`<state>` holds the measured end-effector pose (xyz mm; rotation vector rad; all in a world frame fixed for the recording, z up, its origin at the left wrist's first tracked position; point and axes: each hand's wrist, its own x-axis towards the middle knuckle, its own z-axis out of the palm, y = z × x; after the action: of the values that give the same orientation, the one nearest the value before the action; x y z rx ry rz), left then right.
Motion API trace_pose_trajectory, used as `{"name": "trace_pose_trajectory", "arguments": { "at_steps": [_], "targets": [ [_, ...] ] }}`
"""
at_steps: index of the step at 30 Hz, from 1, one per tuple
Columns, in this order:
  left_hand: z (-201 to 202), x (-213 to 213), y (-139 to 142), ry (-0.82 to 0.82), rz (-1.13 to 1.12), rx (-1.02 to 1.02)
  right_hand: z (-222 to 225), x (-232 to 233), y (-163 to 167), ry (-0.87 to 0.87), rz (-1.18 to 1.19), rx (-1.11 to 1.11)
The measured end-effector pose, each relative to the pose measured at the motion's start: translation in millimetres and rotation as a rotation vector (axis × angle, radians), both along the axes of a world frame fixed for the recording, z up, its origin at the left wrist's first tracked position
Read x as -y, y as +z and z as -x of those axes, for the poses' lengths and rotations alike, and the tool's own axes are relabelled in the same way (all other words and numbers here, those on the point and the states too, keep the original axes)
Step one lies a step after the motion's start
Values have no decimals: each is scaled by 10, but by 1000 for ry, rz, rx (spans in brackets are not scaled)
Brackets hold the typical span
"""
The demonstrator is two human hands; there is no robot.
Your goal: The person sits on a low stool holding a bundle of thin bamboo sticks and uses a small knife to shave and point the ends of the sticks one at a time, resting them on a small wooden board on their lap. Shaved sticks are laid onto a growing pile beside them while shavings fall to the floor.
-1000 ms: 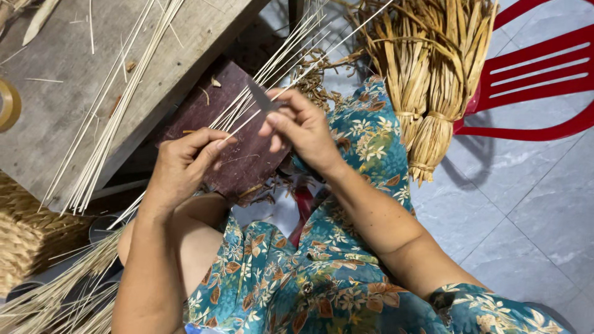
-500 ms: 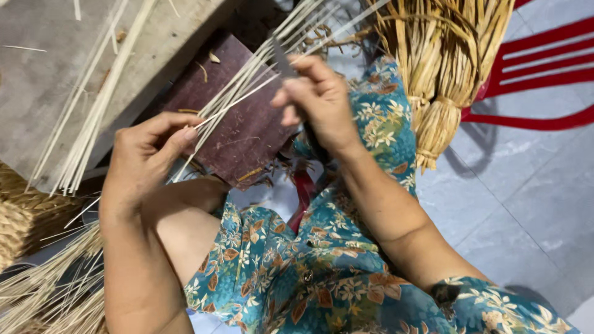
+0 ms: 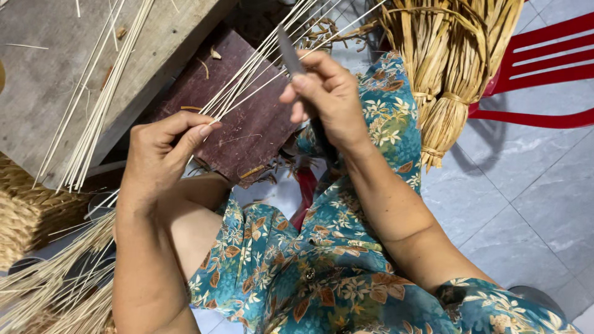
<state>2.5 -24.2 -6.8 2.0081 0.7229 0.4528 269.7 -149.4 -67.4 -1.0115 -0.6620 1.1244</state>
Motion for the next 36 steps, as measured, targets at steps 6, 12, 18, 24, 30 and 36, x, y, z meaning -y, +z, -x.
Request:
{"name": "trace_pose_trajectory", "arguments": {
  "at_steps": [6, 12, 18, 24, 30, 36],
  "targets": [
    [107, -21, 6, 76, 153, -66, -191, 27, 52, -99, -1, -3],
    [262, -76, -17, 131, 226, -59, -434, 66, 59, -211, -69, 3],
    [506, -184, -90, 164, 286, -43, -733, 166, -8, -307, -115, -29],
    [640, -269, -133, 277, 284, -24, -1115, 249, 4, -527, -251, -174],
    [312, -199, -148, 228, 211, -4, -613, 60, -10, -276, -132, -1],
    [-130, -31, -95, 126, 154, -22, 306, -15, 34, 312, 95, 20]
  ]
}}
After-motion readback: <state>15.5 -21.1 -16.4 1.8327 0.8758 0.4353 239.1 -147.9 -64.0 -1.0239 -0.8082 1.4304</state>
